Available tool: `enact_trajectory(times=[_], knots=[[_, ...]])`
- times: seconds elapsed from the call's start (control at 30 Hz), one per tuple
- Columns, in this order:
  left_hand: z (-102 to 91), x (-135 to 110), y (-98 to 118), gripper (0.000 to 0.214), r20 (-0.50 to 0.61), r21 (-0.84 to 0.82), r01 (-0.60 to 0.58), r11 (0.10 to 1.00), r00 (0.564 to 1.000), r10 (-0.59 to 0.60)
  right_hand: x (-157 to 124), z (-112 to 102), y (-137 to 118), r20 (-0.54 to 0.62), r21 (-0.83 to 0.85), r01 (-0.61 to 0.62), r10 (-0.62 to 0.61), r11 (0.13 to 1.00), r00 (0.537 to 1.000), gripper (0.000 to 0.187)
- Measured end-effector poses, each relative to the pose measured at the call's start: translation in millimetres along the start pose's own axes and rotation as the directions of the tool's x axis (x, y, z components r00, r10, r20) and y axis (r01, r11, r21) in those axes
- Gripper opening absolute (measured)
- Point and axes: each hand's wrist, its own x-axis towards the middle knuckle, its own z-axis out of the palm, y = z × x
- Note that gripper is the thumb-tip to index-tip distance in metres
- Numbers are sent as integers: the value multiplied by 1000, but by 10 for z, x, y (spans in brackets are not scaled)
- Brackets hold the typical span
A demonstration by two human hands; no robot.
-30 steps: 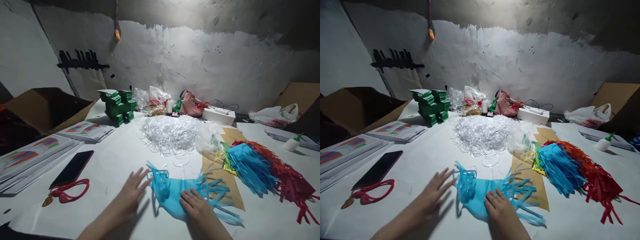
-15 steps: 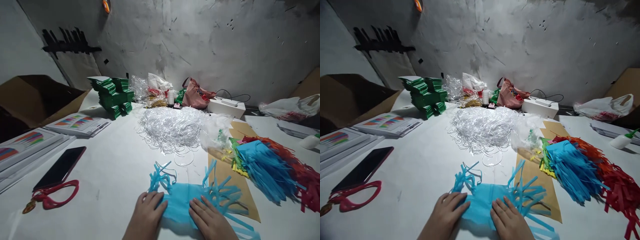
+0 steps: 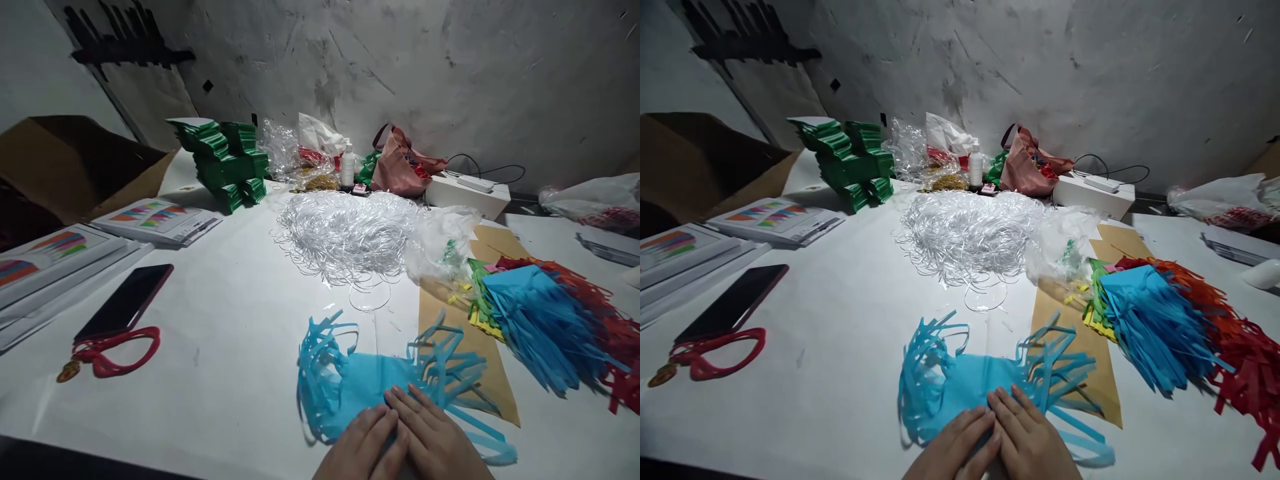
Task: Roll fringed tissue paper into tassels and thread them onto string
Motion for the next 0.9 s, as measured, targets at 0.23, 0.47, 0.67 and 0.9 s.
enact_trajectory(times=[0.23,0.47,0.67,0.9], knots=[[-173,40,-227,33,5,-25,112,993,994,-112,-90,-86,44,84,28,24,-26,999,996,36],[-166,-159,-290,30,-77,-144,122,982,988,-134,-34,-239,-38,48,198,-112,105,974,993,30],[-255,-131,-346,28,39,-294,162,942,987,-158,31,-239,-82,15,352,-226,236,909,972,27],[-416,-46,-372,22,159,-359,257,897,964,-213,33,-172,-117,9,544,-336,395,769,918,12]])
